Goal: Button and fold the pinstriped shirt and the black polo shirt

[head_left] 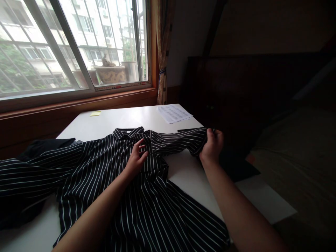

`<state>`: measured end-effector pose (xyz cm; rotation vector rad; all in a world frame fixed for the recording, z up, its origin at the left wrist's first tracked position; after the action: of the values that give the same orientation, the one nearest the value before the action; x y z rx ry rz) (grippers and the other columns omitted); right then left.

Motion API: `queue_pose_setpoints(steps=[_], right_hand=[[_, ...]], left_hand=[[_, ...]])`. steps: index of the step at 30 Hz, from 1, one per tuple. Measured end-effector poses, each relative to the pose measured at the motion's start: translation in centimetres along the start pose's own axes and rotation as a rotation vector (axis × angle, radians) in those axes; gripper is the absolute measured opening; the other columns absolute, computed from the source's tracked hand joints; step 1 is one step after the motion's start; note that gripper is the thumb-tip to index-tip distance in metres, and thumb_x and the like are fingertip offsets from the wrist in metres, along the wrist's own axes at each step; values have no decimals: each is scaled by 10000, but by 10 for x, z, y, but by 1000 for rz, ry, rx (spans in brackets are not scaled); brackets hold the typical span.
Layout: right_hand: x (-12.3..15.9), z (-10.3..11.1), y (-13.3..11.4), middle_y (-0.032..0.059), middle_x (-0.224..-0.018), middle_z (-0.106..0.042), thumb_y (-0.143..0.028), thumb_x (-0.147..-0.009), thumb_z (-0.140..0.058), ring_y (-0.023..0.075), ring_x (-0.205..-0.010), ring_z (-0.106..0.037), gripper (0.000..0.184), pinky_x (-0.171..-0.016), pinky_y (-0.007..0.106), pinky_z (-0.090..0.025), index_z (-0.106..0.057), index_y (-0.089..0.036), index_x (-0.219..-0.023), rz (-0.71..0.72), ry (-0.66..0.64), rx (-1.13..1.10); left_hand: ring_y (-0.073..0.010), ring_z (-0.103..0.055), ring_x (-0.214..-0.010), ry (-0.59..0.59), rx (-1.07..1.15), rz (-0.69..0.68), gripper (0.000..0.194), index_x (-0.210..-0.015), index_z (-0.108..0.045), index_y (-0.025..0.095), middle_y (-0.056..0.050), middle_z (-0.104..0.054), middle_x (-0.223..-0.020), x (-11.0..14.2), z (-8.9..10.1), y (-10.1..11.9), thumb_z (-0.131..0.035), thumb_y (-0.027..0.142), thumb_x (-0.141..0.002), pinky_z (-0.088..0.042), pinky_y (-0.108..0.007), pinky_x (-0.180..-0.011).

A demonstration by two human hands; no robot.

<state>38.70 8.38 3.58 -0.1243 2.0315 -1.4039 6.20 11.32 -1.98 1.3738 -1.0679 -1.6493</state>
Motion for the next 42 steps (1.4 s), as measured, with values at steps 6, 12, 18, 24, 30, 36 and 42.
queue_pose_setpoints(steps=[6,12,18,24,30,36,42], right_hand=[[15,6,-32,41,-929,-579,-465,-933,-522,223,-910,-577,215,-851,375,-489,-531,-250,-924,257,-20,125],[74,-20,-61,43,-895,-672,-302,-909,-630,223,-897,-611,79,-925,421,-481,-652,-252,-852,684,-945,208],[97,-21,-68,43,-953,-726,-227,-936,-568,206,-886,-656,141,-850,381,-515,-702,-249,-975,659,-1175,36],[65,-18,-49,47,-827,-676,-280,-990,-467,199,-806,-639,245,-790,333,-487,-642,-233,-826,478,-854,294],[61,-26,-26,21,-726,-624,-341,-973,-500,173,-708,-579,322,-703,296,-435,-589,-221,-688,406,-1061,503],[75,-25,-30,-16,-746,-595,-311,-862,-682,139,-673,-544,160,-634,265,-420,-634,-206,-751,350,-1495,344],[83,-22,-28,9,-986,-580,-415,-662,-876,202,-945,-539,374,-798,300,-475,-655,-226,-897,294,-1692,399]], left_hand=[[-316,-468,-1349,-379,-453,-206,353,-1138,-722,325,-63,-655,-1308,8,-15,7,-665,171,-826,-306,-568,-1165],[-292,-599,-1147,-254,-351,-159,261,-999,-761,309,-63,-718,-1126,5,-12,8,-678,159,-801,-399,-510,-1079],[-232,-641,-928,81,-193,23,143,-952,-747,243,-63,-686,-981,-3,7,7,-634,251,-865,-494,-369,-865],[-263,-605,-1011,-90,-112,-61,158,-960,-753,260,-85,-652,-1055,5,-2,27,-733,300,-809,-497,-398,-896],[-296,-563,-1054,-401,-422,-281,326,-1070,-710,280,-92,-652,-1080,16,-17,33,-788,322,-756,-453,-475,-968],[-235,-556,-854,-414,-501,-331,129,-909,-668,242,-61,-614,-882,16,-19,23,-679,193,-790,-482,-369,-781],[-167,-560,-653,-340,-316,-205,65,-833,-719,241,-33,-630,-770,10,-13,28,-713,301,-810,-458,-285,-604]])
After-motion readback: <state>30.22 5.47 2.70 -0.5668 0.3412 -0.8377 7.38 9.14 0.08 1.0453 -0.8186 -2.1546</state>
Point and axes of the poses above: each hand's wrist, its own x-axis away from the middle knuckle, its own z-axis out of the back of the hand, y = z × x, the point moved 2 cm from there along -x, towards the middle knuckle
